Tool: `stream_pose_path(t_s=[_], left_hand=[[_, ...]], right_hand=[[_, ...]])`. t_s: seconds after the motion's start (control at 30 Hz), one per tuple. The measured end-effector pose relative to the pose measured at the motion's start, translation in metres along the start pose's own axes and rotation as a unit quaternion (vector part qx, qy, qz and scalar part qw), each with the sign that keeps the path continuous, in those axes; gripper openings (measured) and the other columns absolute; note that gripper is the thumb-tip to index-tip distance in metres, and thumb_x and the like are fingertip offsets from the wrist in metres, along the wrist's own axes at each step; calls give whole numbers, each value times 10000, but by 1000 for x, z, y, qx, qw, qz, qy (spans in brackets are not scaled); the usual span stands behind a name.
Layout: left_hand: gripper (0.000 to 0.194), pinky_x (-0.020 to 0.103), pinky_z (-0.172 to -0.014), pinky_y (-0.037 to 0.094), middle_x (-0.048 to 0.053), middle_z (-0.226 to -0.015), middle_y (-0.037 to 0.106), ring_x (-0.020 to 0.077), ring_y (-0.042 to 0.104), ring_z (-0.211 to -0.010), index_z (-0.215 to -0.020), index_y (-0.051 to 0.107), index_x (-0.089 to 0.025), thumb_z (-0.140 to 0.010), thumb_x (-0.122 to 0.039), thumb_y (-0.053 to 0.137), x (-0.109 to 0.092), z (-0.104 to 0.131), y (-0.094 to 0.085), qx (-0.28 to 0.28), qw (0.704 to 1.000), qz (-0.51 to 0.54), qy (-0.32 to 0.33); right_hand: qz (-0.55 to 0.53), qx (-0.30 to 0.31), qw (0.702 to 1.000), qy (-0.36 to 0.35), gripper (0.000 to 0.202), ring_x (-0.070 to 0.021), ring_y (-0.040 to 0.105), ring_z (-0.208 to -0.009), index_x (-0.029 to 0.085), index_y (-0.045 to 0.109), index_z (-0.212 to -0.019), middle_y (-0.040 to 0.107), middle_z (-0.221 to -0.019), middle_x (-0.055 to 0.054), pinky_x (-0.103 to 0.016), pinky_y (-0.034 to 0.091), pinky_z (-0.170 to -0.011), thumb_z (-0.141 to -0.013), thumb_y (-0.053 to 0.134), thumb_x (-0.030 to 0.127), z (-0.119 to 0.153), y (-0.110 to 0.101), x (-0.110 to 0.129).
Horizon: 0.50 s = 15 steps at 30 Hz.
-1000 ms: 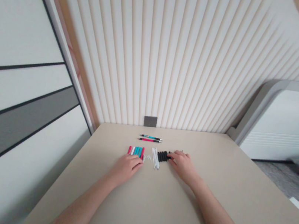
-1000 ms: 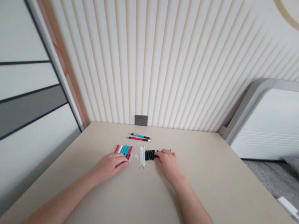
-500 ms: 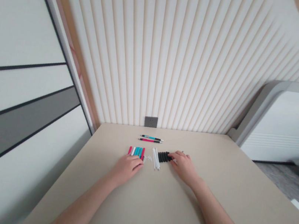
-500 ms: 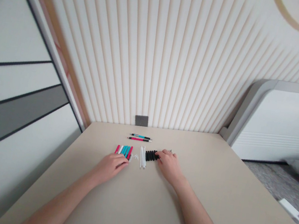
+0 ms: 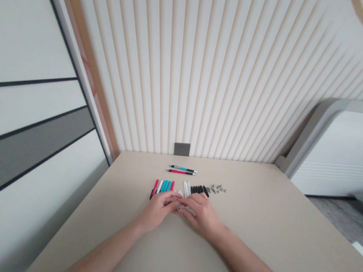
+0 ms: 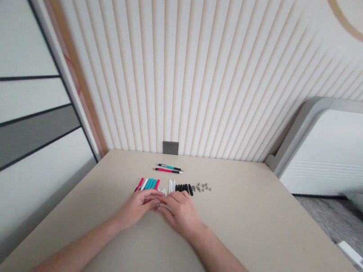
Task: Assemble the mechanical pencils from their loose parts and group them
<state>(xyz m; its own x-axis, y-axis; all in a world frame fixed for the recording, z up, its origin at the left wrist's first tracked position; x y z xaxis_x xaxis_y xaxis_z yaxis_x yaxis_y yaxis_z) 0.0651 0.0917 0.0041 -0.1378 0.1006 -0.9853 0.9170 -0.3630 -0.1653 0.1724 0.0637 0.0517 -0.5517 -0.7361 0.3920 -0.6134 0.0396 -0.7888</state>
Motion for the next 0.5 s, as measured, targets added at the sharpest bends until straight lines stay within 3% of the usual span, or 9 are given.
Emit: stream_pose_path(t_s=[0.23, 0.5], left_hand=[[455, 273, -714, 502, 84, -896, 733, 189, 678, -805, -1147, 602, -130, -823, -442, 668, 14, -3, 3, 4, 997, 69, -42], [541, 311, -796, 519, 88, -922, 737, 199, 672, -864, -1223, 595, -119, -784, -407, 724, 16, -2, 2, -26, 990, 120, -69]], right_hand=[[24, -17, 1000, -2, 218, -163, 595, -838, 224, 624, -1114, 662, -888, -53, -297, 391, -769, -954, 511, 320, -2, 0, 0], [1, -35, 999, 11, 209, -165, 575, -838, 236, 647, -1080, 633, -924, -58, -310, 413, -775, -959, 489, 299, -2, -4, 0]])
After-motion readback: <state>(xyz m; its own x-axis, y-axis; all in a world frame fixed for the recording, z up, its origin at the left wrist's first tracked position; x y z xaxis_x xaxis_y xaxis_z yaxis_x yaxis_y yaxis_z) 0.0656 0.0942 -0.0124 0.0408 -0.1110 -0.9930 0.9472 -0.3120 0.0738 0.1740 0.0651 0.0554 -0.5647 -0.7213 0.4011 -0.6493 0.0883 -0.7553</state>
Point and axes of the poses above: each hand's wrist, its own z-axis away from the middle knuckle, its own y-axis out of the palm, x = y × z, the point moved 10 cm from there along -z, towards the middle knuckle
